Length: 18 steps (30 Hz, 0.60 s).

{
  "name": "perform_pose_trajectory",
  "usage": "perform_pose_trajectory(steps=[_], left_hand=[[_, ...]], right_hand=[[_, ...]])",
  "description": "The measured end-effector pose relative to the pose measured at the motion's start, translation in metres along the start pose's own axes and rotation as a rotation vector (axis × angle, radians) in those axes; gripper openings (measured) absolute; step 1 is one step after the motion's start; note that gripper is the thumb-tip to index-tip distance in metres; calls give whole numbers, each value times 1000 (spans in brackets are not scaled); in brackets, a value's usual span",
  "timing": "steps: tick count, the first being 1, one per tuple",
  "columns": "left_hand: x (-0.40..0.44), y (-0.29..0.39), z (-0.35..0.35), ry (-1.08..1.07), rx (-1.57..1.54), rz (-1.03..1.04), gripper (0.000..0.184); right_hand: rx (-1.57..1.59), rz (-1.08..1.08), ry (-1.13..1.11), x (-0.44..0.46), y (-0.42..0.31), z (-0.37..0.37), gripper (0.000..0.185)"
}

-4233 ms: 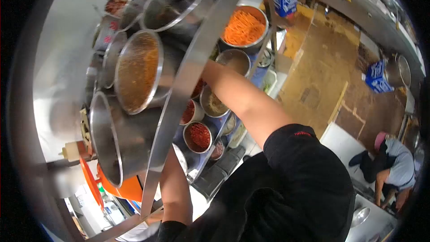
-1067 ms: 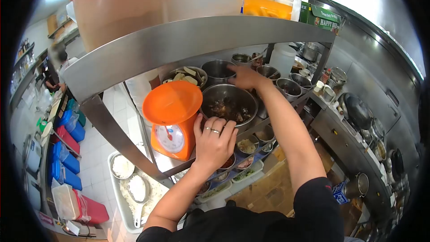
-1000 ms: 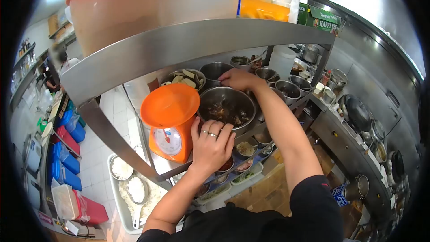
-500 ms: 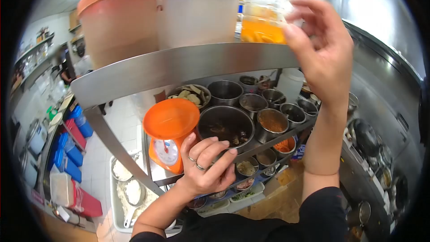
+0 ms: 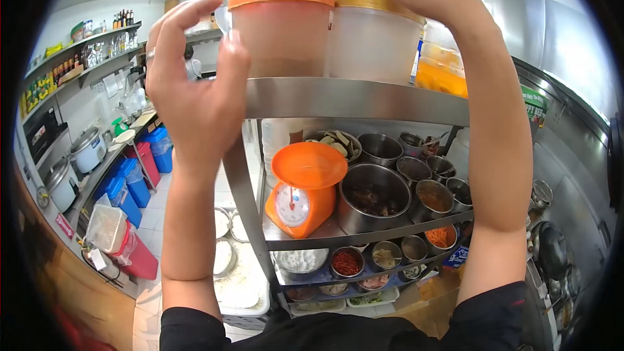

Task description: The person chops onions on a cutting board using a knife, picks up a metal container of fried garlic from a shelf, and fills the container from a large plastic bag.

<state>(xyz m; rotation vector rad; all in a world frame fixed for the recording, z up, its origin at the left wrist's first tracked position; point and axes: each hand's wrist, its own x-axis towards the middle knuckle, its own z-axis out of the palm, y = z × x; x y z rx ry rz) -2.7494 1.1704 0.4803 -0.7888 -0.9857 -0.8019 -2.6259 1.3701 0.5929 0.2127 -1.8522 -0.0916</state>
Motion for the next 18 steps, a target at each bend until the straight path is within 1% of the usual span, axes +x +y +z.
perform_pose_trajectory(steps=[1, 2, 3, 4, 5, 6, 7, 8, 10, 11, 13, 14, 15, 16, 17, 18], left_hand=[[4, -8, 0, -3, -24, -95, 34], [6, -13, -1, 2, -29, -95, 34], [7, -18, -2, -32, -27, -43, 33], [9, -21, -5, -66, -25, 9, 33], [10, -20, -8, -73, 12, 72, 33], [11, -18, -10, -69, 9, 72, 33], [11, -17, -13, -85, 2, 88, 33], [11, -15, -15, -102, -7, 102, 33], [11, -14, -19, -102, -39, 100, 32], [9, -15, -22, -113, -47, 94, 32], [7, -14, -26, -116, -66, 85, 31], [4, -13, -30, -163, -69, 57, 30], [1, -12, -32, -213, -73, 27, 29], [0, -11, -32, -214, -83, 22, 29], [1, -9, -32, -228, -84, 41, 29], [2, -7, -31, -241, -86, 64, 28]], right_hand=[[-19, 18, -92, 8, 0, -3, 58], [-38, 34, -184, 17, -1, -7, 58], [-105, 105, -339, 31, -2, -16, 57], [-111, 105, -335, 39, -1, -16, 57], [-215, 150, -419, 44, 1, -14, 57], [-320, 196, -503, 46, 1, -11, 57], [-429, 167, -446, 41, 2, 2, 59], [-135, 256, -548, 68, 39, 29, 49], [-206, 347, -763, 78, 46, 40, 56], [-213, 353, -761, 80, 49, 41, 56], [-158, 290, -749, 78, 42, 33, 52], [-168, 297, -749, 76, 41, 25, 52], [-264, 319, -752, 68, 17, 6, 54], [-359, 341, -755, 63, 4, -5, 62], [-276, 327, -585, 67, 38, 15, 59], [-285, 335, -585, 65, 38, 7, 59]])
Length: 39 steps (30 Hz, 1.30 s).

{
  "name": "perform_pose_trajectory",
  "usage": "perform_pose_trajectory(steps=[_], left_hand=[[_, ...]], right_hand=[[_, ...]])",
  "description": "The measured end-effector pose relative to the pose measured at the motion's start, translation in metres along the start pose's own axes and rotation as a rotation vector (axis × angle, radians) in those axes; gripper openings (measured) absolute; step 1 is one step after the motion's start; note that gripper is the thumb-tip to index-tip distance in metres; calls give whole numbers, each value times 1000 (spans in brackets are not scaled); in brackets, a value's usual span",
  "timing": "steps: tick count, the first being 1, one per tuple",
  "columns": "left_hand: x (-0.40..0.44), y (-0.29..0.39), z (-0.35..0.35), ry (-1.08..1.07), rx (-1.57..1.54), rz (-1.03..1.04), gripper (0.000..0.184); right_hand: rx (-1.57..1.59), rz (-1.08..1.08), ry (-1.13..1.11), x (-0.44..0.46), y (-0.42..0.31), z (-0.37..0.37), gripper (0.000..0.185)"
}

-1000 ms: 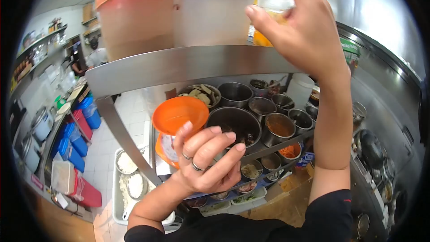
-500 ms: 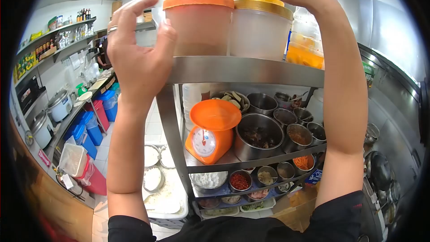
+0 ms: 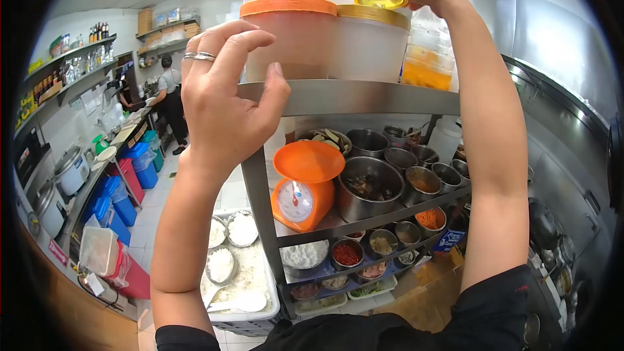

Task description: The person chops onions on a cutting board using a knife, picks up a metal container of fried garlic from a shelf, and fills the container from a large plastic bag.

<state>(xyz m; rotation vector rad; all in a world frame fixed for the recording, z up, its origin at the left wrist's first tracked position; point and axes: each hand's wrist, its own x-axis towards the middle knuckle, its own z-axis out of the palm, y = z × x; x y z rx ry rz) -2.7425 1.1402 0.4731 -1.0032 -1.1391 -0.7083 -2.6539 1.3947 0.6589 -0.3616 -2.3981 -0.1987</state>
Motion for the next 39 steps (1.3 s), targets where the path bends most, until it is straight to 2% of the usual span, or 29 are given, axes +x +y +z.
perform_pose_trajectory(steps=[2, 3, 4, 7, 9, 10, 12, 14, 16, 18, 19, 20, 22, 23, 26, 27, 28, 29, 30, 31, 33, 34, 36, 38, 39], left_hand=[[6, 6, 8, -15, -38, 31, 27], [12, 10, 14, -29, -67, 62, 27], [19, 16, 22, -25, -89, 66, 27], [44, 32, 50, -38, -42, 242, 27], [60, 40, 71, -60, -30, 257, 29], [69, 44, 82, -90, -3, 269, 31], [83, 44, 110, -146, 42, 263, 35], [93, 44, 139, -186, 137, 189, 37], [103, 47, 159, -171, 155, 184, 41], [111, 54, 170, -530, 295, 54, 49], [112, 52, 180, -555, 270, 10, 61], [111, 49, 188, -562, 280, 3, 61], [109, 46, 196, -470, 267, -13, 70], [109, 43, 200, -434, 230, -29, 65], [107, 40, 208, -367, 229, -44, 64], [115, 60, 193, -428, 156, -212, 61], [120, 61, 190, -436, 172, -216, 61], [125, 62, 189, -375, 160, -231, 60], [130, 63, 188, -313, 147, -245, 58], [138, 68, 183, -232, 204, -160, 57], [153, 84, 168, -229, 177, -231, 55], [163, 95, 162, -261, 212, -306, 54], [167, 110, 157, -39, 210, -188, 49], [172, 119, 144, 162, 165, 73, 44], [170, 127, 137, 187, 144, 98, 43]], right_hand=[[337, 16, 80, -11, 10, -12, 52], [369, 16, 138, -7, 22, -15, 49], [314, -8, 238, -33, 20, -25, 50], [329, 132, 341, -69, 48, -43, 49], [168, -95, 520, -75, 121, -44, 48], [158, -85, 527, -83, 138, -43, 48], [234, 66, 418, -100, 167, -38, 42], [67, 94, 349, -99, 194, -22, 41], [3, 162, 119, -88, 212, 1, 41], [-54, 98, -48, -89, 218, 28, 35], [34, 12, -72, -87, 225, 45, 37], [79, 11, -114, -85, 234, 56, 34], [71, -148, -64, -85, 247, 70, 32], [85, -166, -72, -86, 254, 76, 32], [212, -160, -29, -96, 256, 87, 34], [276, -181, 66, -96, 263, 93, 36], [338, -197, 160, -99, 260, 96, 38], [332, -113, 136, -102, 261, 91, 42], [342, -121, 131, -105, 261, 96, 42], [403, -142, 318, -107, 261, 101, 40], [554, -234, 632, -111, 256, 110, 35], [563, -232, 623, -118, 244, 112, 35], [1079, -266, 732, -140, 213, 118, 31], [1315, -398, 621, -165, 185, 127, 40], [1585, -377, 487, -179, 165, 133, 54]])
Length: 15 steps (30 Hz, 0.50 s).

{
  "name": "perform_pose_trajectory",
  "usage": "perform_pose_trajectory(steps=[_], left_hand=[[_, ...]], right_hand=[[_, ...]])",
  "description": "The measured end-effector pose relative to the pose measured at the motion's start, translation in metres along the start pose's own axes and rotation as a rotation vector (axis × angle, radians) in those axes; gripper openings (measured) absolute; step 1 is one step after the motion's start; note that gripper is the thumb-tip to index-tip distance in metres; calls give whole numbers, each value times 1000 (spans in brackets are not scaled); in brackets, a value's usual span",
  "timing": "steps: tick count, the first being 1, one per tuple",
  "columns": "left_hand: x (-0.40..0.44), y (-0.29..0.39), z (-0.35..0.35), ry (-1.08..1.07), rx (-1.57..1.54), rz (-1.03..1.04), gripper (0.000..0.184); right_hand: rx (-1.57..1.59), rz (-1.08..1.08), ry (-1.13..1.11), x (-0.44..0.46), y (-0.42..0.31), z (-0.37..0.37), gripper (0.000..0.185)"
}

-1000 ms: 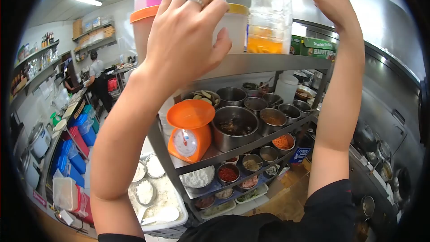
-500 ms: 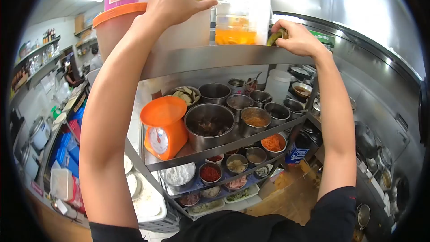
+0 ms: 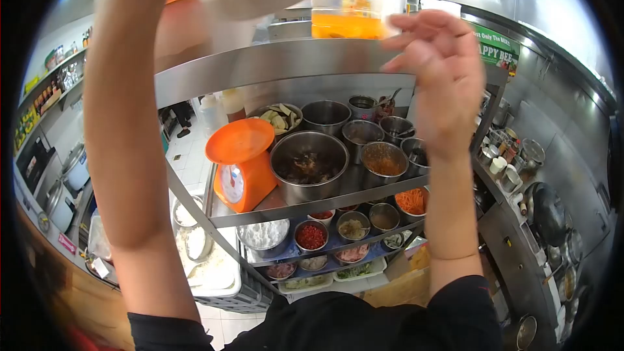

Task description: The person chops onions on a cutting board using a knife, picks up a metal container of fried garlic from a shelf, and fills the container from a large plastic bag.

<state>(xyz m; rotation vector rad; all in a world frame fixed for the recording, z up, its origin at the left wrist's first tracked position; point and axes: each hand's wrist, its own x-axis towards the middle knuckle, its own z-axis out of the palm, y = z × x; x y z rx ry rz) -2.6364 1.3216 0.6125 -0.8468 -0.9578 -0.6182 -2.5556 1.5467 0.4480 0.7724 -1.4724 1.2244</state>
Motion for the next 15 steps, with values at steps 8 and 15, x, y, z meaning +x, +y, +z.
perform_pose_trajectory(steps=[8, 15], left_hand=[[-116, 120, -46, -267, -282, -218, 47], [-222, 192, -70, -641, -859, -247, 29]], right_hand=[[876, 630, 298, -153, 7, 39, 123], [905, 653, 492, -303, 18, -10, 108]])
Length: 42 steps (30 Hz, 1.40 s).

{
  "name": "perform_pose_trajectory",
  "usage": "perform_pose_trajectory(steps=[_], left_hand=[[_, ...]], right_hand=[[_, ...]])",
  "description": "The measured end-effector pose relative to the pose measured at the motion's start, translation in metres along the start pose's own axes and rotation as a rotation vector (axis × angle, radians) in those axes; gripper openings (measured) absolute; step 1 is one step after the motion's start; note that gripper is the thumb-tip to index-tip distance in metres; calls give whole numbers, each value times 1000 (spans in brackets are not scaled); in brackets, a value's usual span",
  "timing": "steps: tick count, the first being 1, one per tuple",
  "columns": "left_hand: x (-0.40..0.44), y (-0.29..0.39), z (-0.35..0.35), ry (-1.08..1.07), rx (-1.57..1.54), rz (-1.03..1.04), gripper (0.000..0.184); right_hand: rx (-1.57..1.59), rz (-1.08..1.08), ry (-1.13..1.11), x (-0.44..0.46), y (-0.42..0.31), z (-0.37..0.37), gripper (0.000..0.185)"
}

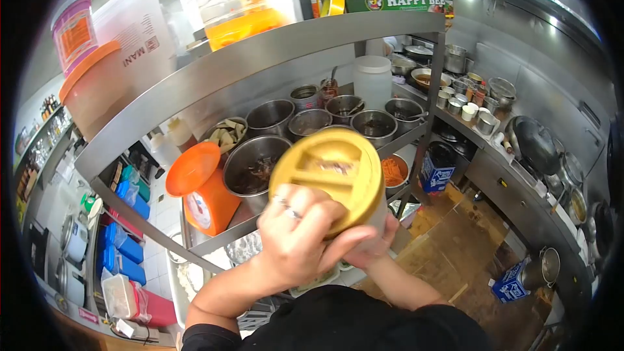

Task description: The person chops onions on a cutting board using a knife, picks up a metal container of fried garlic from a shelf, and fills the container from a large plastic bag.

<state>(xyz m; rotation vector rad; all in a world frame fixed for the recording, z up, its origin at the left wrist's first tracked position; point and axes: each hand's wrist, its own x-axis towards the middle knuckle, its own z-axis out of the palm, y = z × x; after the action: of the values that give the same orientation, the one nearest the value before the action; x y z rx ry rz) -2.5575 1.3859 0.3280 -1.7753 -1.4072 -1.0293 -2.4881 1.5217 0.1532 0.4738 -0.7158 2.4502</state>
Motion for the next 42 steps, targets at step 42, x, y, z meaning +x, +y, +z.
perform_pose_trajectory(steps=[42], left_hand=[[48, -63, 157, -671, -288, -94, 23]], right_hand=[[-173, -173, 295, -63, -144, -109, 97]])
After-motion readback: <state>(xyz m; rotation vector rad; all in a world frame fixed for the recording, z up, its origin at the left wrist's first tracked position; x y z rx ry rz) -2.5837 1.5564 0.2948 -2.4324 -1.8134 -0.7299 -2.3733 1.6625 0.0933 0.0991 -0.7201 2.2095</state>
